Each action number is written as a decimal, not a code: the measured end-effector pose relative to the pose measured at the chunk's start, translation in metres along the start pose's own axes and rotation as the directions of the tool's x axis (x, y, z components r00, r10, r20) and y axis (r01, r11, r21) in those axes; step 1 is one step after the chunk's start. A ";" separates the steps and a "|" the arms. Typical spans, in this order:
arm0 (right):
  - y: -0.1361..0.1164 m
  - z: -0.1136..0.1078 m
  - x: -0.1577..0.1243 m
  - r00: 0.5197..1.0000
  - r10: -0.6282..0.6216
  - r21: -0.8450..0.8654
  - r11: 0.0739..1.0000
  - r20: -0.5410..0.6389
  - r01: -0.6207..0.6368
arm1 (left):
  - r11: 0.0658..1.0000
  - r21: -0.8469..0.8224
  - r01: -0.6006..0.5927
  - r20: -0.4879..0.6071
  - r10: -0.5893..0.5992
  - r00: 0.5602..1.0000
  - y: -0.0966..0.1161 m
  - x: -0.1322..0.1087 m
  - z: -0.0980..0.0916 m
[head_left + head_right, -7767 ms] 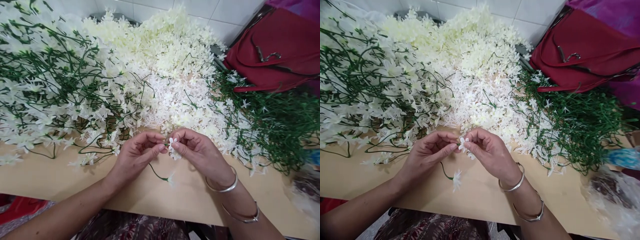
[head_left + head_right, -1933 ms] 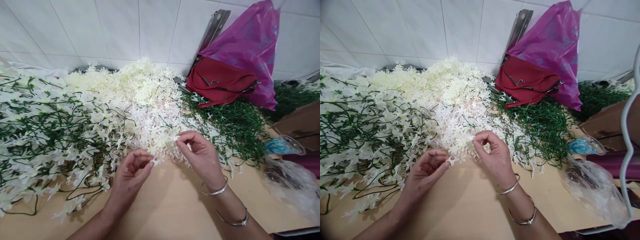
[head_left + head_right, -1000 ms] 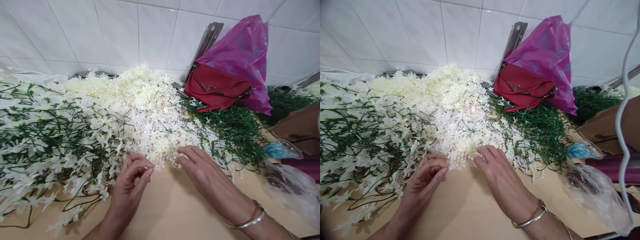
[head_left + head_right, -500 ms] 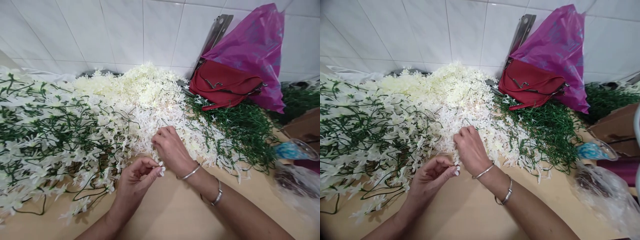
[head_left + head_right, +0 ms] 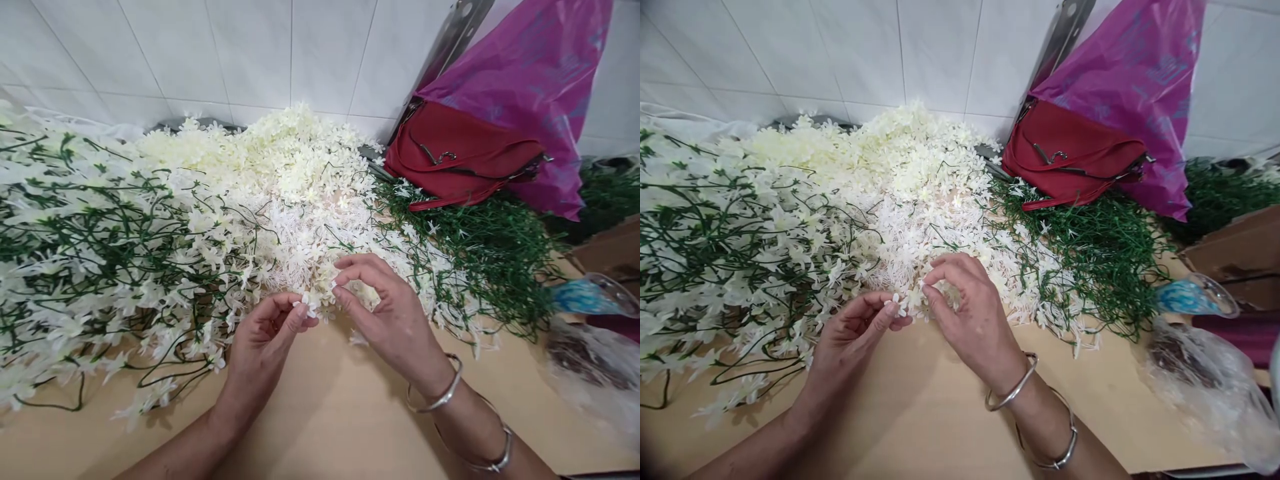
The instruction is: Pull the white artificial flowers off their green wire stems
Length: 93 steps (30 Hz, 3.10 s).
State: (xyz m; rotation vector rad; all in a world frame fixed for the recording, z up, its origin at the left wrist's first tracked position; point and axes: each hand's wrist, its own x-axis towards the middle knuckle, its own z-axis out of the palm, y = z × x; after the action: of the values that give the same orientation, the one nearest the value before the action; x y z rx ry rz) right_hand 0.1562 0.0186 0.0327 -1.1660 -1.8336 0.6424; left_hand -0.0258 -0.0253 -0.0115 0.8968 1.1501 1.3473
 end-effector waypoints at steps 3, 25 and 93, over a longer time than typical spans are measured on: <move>0.007 0.007 -0.005 0.998 0.068 0.092 0.993 0.002 -0.068 | 1.000 0.009 -0.017 -0.022 0.018 1.000 0.000 0.001 -0.001; -0.010 0.024 -0.014 0.900 0.380 0.154 0.897 0.213 -0.415 | 0.873 0.386 -0.298 0.037 0.308 0.950 -0.008 -0.002 -0.005; -0.008 0.029 -0.015 0.937 0.341 0.182 0.919 0.078 -0.350 | 0.811 0.504 -0.296 0.085 0.295 0.952 -0.016 0.000 -0.006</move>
State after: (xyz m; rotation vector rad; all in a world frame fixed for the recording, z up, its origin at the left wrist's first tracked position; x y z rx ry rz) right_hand 0.1304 0.0026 0.0179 -1.3637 -1.5693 1.0323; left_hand -0.0279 -0.0273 -0.0281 1.5180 1.4444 1.2971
